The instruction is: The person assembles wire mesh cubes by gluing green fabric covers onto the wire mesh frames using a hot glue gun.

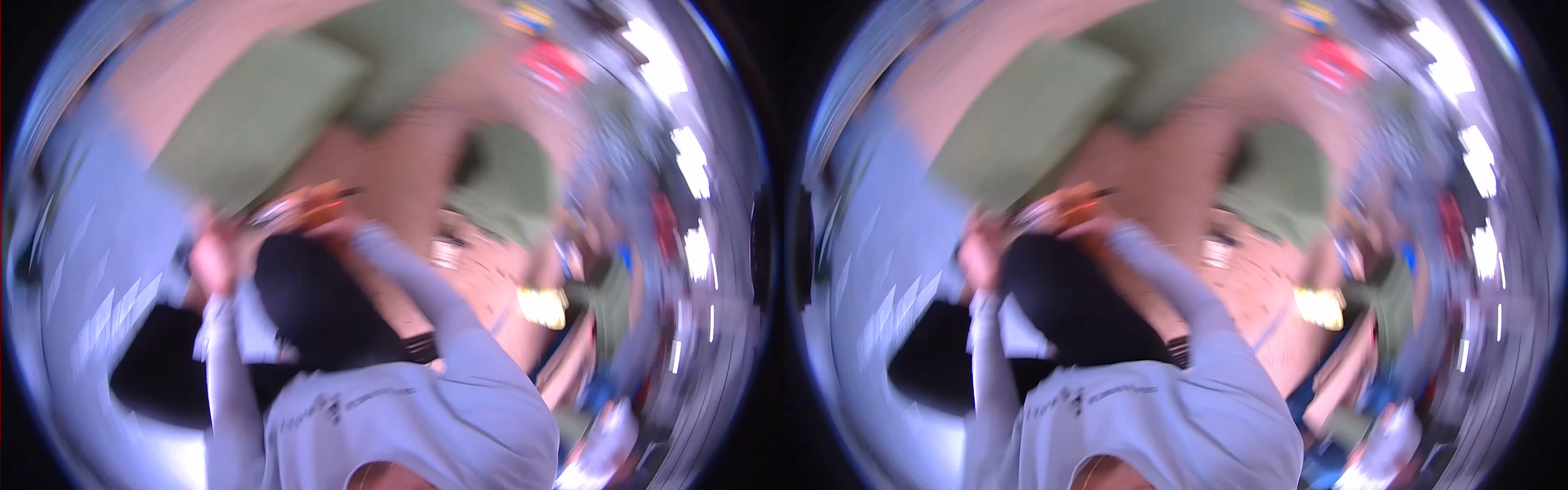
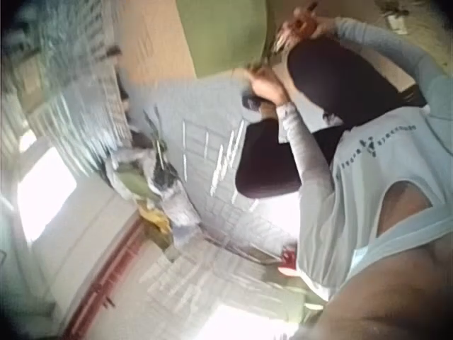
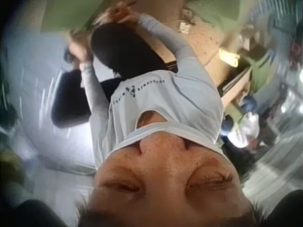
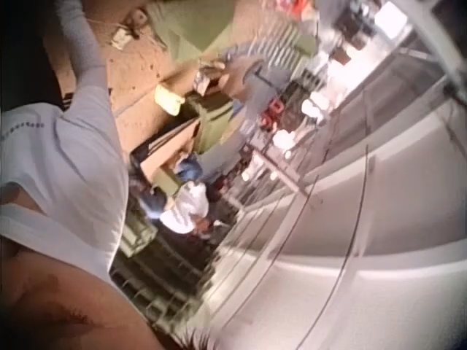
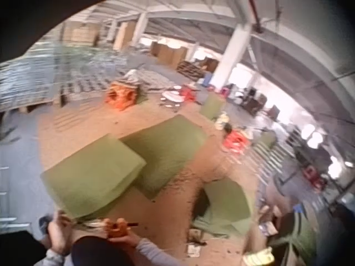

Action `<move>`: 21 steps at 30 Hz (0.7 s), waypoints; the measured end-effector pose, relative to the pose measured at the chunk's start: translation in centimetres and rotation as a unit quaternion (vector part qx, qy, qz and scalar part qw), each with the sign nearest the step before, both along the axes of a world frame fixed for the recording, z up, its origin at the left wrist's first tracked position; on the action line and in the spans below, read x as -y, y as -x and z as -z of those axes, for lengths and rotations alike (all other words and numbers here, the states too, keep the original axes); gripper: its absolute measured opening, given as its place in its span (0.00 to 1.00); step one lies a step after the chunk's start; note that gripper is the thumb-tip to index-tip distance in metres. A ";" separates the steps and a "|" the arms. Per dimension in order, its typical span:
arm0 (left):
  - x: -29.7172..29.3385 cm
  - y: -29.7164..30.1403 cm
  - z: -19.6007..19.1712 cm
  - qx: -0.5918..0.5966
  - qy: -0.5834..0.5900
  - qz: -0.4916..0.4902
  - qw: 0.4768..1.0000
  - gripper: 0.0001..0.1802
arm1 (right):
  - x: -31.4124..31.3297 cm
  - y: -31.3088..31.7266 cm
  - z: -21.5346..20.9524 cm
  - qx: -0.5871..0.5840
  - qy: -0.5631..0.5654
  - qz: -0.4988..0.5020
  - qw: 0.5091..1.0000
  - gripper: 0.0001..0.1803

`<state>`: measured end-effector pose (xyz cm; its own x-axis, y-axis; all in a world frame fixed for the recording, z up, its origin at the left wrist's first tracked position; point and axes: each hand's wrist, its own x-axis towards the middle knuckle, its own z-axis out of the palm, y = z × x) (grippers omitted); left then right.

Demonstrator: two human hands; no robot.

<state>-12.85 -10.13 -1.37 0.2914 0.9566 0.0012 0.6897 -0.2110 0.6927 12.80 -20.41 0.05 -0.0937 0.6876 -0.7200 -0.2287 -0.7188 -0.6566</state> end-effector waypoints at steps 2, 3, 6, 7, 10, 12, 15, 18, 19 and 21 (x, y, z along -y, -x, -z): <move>-1.0 4.2 0.6 0.381 0.169 -0.009 0.909 0.35 | -1.4 2.8 3.5 -0.167 -0.071 -0.023 0.983 0.34; 0.9 1.2 -4.0 0.170 0.063 -0.123 0.976 0.36 | -2.0 3.9 4.7 -0.118 -0.274 0.032 0.954 0.33; -0.1 -1.4 -5.5 0.067 -0.057 -0.133 0.987 0.40 | -3.0 1.7 4.7 -0.042 -0.325 -0.023 0.945 0.22; -0.2 -2.7 -5.7 0.080 -0.058 -0.107 0.989 0.40 | -2.3 0.6 4.5 -0.023 -0.329 -0.001 0.944 0.22; -1.3 -1.7 -3.6 0.049 -0.046 0.006 0.998 0.28 | -1.4 0.0 4.9 -0.080 -0.303 0.012 0.950 0.19; -3.0 -2.4 -1.2 0.061 -0.031 0.042 0.997 0.26 | -1.7 -1.6 6.4 -0.036 -0.310 0.015 0.950 0.23; -0.3 0.8 -5.6 0.180 0.067 -0.130 0.973 0.23 | -3.4 5.4 0.9 -0.277 -0.338 0.154 0.886 0.26; -1.0 -1.8 -4.5 0.097 -0.001 -0.003 0.995 0.16 | -1.4 0.3 6.7 -0.173 -0.128 -0.004 0.977 0.23; -1.7 -1.6 -3.5 0.076 -0.030 0.026 0.996 0.15 | -1.0 -0.9 4.9 -0.099 -0.146 -0.029 0.984 0.25; -3.0 -1.7 -2.2 0.086 -0.113 -0.003 0.990 0.10 | -0.8 -1.4 5.5 -0.074 -0.179 0.010 0.981 0.34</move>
